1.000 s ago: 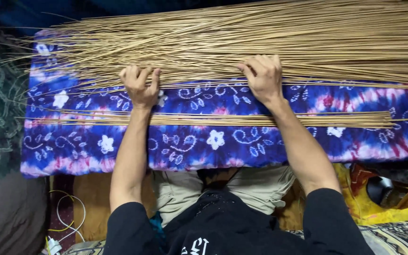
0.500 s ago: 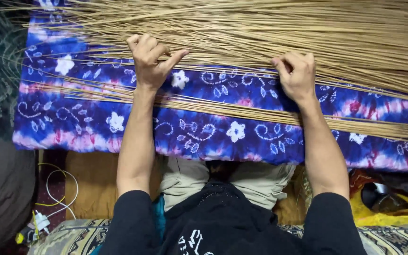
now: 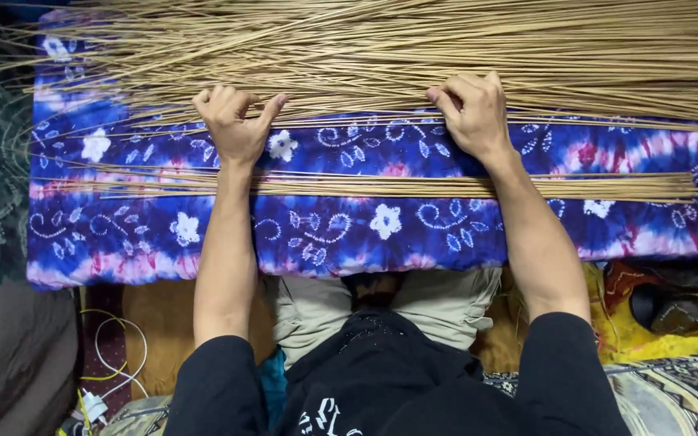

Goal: Bundling and tying thin wooden sticks to a frame using string to create a mat or screen.

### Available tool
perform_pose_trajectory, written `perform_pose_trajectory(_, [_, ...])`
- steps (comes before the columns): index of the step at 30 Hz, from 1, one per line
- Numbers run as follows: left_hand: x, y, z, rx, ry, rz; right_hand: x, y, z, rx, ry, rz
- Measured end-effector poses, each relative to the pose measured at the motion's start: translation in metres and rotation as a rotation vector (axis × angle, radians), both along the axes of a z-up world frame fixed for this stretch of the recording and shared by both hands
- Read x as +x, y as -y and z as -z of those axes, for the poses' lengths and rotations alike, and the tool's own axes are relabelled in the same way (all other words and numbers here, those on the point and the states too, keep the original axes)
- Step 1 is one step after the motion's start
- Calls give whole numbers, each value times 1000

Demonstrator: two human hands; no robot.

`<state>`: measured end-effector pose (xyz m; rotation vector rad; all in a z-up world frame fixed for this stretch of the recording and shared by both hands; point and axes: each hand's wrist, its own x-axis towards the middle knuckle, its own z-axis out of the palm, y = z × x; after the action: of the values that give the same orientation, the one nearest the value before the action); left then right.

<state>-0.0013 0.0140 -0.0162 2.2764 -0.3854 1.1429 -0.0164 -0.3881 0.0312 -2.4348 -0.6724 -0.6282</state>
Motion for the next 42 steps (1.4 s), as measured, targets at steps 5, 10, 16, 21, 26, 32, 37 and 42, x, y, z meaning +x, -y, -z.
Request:
perform_pose_trajectory(5, [-7, 32, -5, 110, 74, 35, -3, -11, 0, -17, 62, 23])
perform_pose_trajectory(10, [-25, 61, -24, 159, 45, 161, -9, -31, -3, -11, 128, 5])
perform_pose_trajectory(16, [-15, 39, -13, 169, 27, 83, 1, -13, 8, -117, 140, 24])
perform_pose_trajectory(21, [7, -4, -5, 217, 117, -135, 6, 4, -3, -76, 192, 50])
perform_pose_trajectory(26, [-15, 48, -25, 295, 71, 91, 4, -22, 19, -117, 241, 30])
perform_pose_trajectory(32, [-33, 74, -46, 383, 50, 233, -4, -39, 19, -119, 286, -11])
perform_pose_trajectory(37, [-28, 56, -37, 334, 4, 182, -5, -31, 4, -126, 270, -42])
perform_pose_trajectory(42, [-34, 59, -44, 298, -28, 216, -9, -26, -2, -149, 276, -31])
